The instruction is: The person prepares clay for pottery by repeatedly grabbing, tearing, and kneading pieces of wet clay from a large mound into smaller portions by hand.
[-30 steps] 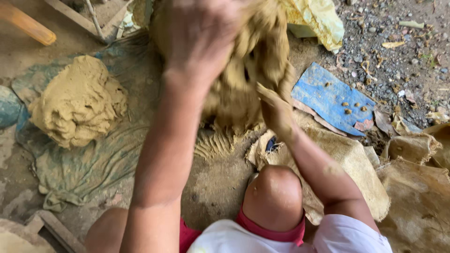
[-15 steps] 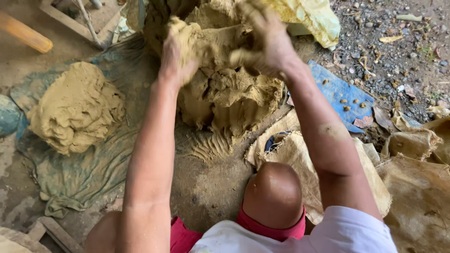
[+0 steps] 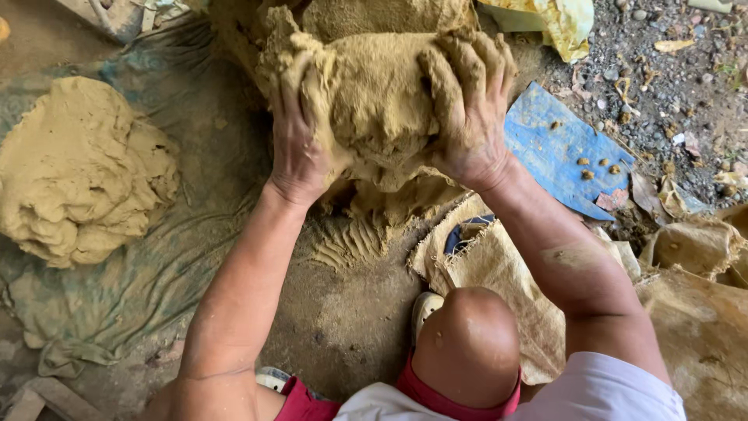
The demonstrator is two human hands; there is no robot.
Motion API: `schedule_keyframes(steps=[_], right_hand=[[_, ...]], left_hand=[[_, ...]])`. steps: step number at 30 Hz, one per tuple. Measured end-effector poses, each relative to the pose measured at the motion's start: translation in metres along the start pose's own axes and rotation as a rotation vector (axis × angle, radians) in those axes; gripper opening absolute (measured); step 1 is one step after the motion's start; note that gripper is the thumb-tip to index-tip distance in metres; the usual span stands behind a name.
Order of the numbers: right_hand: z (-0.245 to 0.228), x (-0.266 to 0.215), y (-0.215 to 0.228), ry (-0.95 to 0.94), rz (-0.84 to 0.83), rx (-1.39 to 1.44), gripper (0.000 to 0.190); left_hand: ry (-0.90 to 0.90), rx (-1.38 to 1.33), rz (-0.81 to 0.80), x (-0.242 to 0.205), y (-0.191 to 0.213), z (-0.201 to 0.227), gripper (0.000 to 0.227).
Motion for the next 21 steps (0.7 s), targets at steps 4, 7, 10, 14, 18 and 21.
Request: schedule_keyframes(steps=[4, 7, 10, 14, 18, 21], right_hand=[[0.010, 0.032, -0.001, 0.017, 0.138, -0.035, 0.074], [0.053, 0.053, -0.020, -0.386, -0.058, 0.000, 0.044], [0.076, 0.062, -0.036, -0.687, -0.299, -0.137, 0.025], [0.037, 0.055, -0.016, -0.292, 0.005, -0.090, 0.074], [0.021, 0.008, 0.015, -0.226, 0.127, 0.390, 0.100], [0.031, -0.033, 0.030, -0.326, 0.632, 1.227, 0.074]], left_hand=[[0.034, 0.207, 0.148, 0.012, -0.014, -0.031, 0.075], [0.066, -0.038, 0.233, 0.042, -0.028, -0.068, 0.041], [0.611, 0.011, -0.113, 0.051, -0.038, -0.099, 0.029], [0.481, -0.172, 0.109, 0.064, -0.008, -0.060, 0.032], [0.257, 0.013, 0.207, 0.063, 0.013, -0.031, 0.031], [0.328, -0.198, -0.064, 0.071, 0.017, -0.037, 0.063]])
Point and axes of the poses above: each hand's wrist, its own x-axis towards the middle knuckle, its own y-axis out of the back of the hand, z = x × y, the point moved 6 cm from there along x, towards the middle knuckle, and after that the axes turned 10 degrees about x, right-handed, at the moved point
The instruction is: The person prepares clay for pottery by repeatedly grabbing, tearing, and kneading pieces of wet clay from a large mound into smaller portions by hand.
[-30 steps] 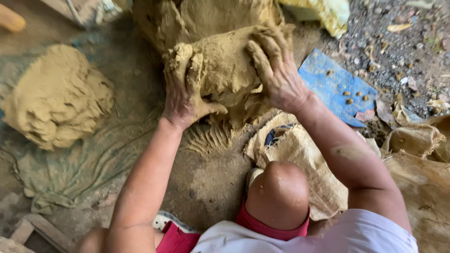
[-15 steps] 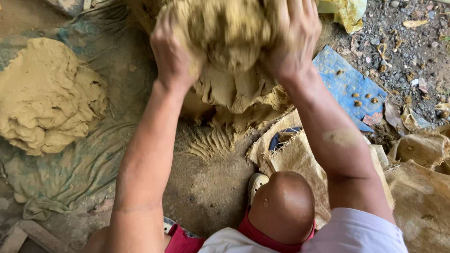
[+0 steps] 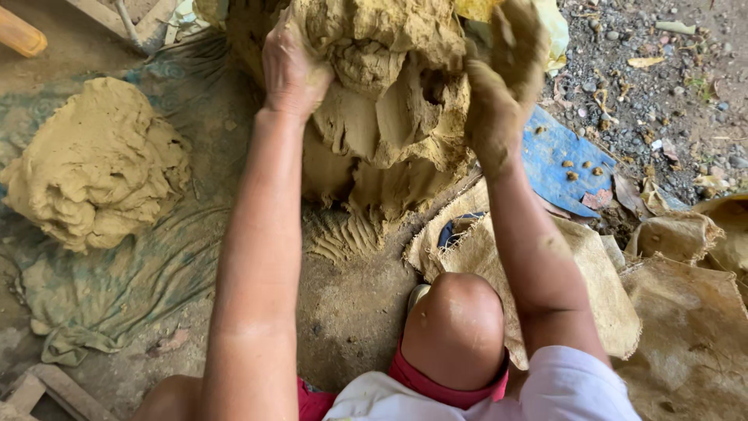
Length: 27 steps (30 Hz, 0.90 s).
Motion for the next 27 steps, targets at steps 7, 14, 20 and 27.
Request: schedule_keyframes(steps=[7, 14, 20, 27], right_hand=[[0.014, -0.087, -0.008, 0.427, -0.412, -0.889, 0.034], [0.043, -0.121, -0.046, 0.502, -0.780, -1.212, 0.064], [0.009, -0.080, -0.051, 0.524, -0.592, -1.090, 0.050], [0.049, -0.044, -0.088, 0.410, -0.590, -1.561, 0.091]], left_hand=[[-0.371, 0.438, 0.182, -0.026, -0.002, -0.003, 0.127], [0.180, -0.040, 0.095, -0.004, -0.022, -0.036, 0.052], [0.007, -0.300, 0.249, -0.004, -0.001, -0.011, 0.046], [0.046, -0.266, 0.214, -0.007, 0.005, -0.004, 0.045]])
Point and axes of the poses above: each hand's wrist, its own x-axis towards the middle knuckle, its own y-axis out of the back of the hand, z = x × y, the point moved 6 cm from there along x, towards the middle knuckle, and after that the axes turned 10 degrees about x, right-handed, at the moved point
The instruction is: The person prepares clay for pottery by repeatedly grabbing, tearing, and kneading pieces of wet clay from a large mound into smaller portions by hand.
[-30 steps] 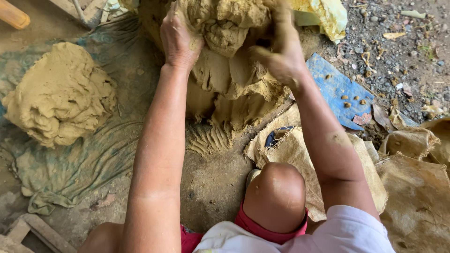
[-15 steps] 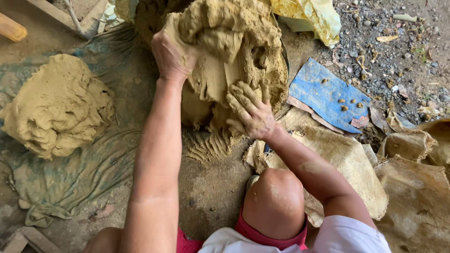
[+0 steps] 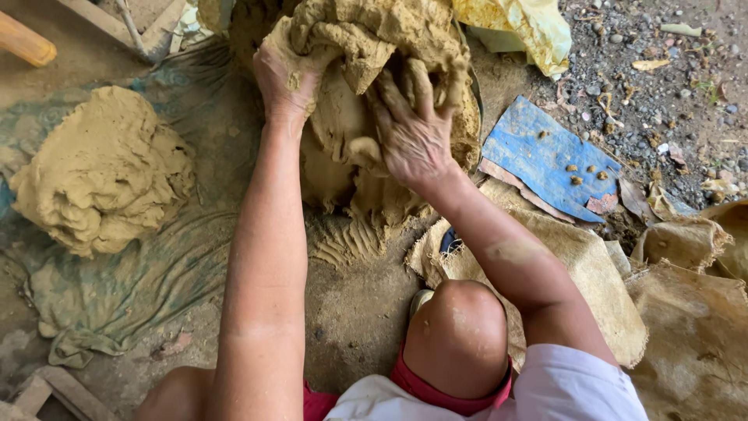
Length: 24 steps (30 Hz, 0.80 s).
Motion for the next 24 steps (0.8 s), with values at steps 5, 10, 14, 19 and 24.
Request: schedule_keyframes(steps=[5, 10, 14, 19, 24], right_hand=[[-0.019, -0.062, 0.024, 0.090, -0.164, -0.212, 0.100], [-0.002, -0.043, 0.027, -0.085, -0.234, 0.286, 0.088], [0.000, 0.003, 0.012, -0.105, -0.149, 0.195, 0.084], [-0.006, -0.004, 0.001, -0.087, -0.187, 0.101, 0.088], [-0.012, -0.030, 0.003, -0.108, -0.284, 0.117, 0.081]], left_hand=[[0.089, -0.030, -0.028, -0.005, -0.015, -0.046, 0.048], [-0.088, -0.064, 0.014, -0.014, -0.020, -0.067, 0.056], [-0.139, 0.074, 0.076, -0.018, -0.014, -0.062, 0.060], [-0.165, -0.039, 0.041, -0.009, -0.013, -0.047, 0.060], [0.050, -0.124, -0.055, -0.007, -0.015, -0.039, 0.054]])
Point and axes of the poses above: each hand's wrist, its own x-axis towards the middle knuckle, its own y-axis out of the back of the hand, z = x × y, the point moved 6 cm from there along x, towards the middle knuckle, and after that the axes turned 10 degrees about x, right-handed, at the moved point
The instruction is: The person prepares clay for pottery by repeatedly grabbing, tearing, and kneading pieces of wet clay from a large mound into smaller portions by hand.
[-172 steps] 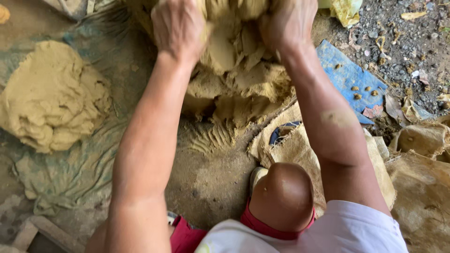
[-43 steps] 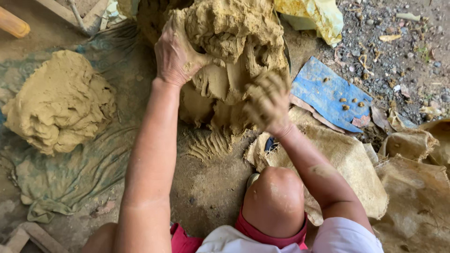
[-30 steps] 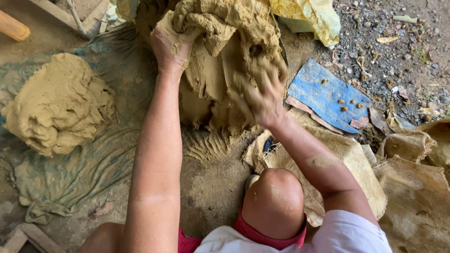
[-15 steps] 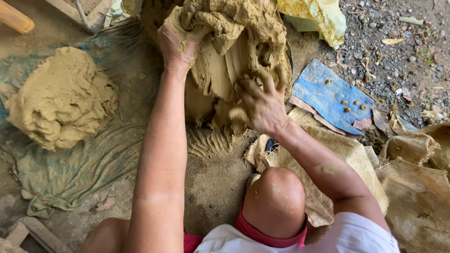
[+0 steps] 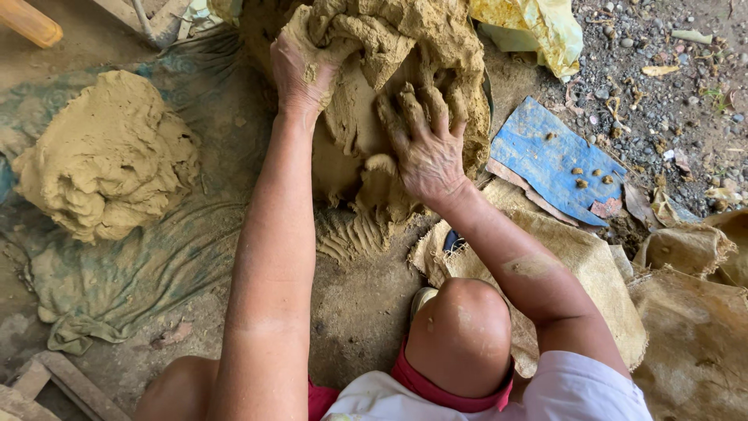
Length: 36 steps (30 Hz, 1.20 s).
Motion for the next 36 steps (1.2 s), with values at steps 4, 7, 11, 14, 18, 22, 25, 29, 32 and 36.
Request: schedule_keyframes(steps=[4, 7, 11, 14, 18, 22, 25, 29, 32, 36], right_hand=[[-0.008, -0.016, 0.005, 0.083, 0.029, 0.042, 0.084], [-0.013, -0.021, 0.011, 0.143, 0.077, -0.005, 0.082], [-0.004, -0.006, 0.015, 0.035, 0.004, 0.159, 0.073], [-0.014, 0.017, 0.015, 0.125, 0.137, 0.063, 0.074], [-0.020, 0.028, 0.008, 0.116, 0.171, 0.026, 0.074], [-0.021, 0.031, 0.014, 0.112, 0.201, 0.117, 0.079], [-0.018, 0.041, 0.009, 0.073, 0.136, 0.101, 0.077], [-0.014, 0.035, -0.001, 0.080, 0.022, 0.033, 0.075], [-0.027, 0.005, 0.011, 0.266, 0.179, -0.058, 0.079], [-0.022, -0.004, 0.015, 0.147, 0.027, 0.117, 0.074]], left_hand=[[0.008, 0.075, 0.009, 0.001, 0.000, 0.000, 0.056], [-0.065, -0.115, 0.000, -0.005, -0.001, -0.008, 0.055], [-0.048, 0.100, 0.050, -0.004, -0.004, -0.032, 0.064], [-0.034, 0.016, 0.053, -0.006, -0.006, -0.039, 0.069], [0.022, 0.047, 0.005, -0.003, -0.003, -0.026, 0.067], [-0.014, 0.113, -0.010, -0.003, 0.000, -0.001, 0.057], [-0.070, 0.107, 0.013, 0.000, 0.003, 0.008, 0.057], [-0.046, 0.033, 0.007, -0.003, 0.003, 0.005, 0.056], [0.035, 0.012, -0.011, -0.002, -0.001, 0.005, 0.057], [0.072, -0.049, -0.018, -0.006, 0.003, 0.000, 0.063]])
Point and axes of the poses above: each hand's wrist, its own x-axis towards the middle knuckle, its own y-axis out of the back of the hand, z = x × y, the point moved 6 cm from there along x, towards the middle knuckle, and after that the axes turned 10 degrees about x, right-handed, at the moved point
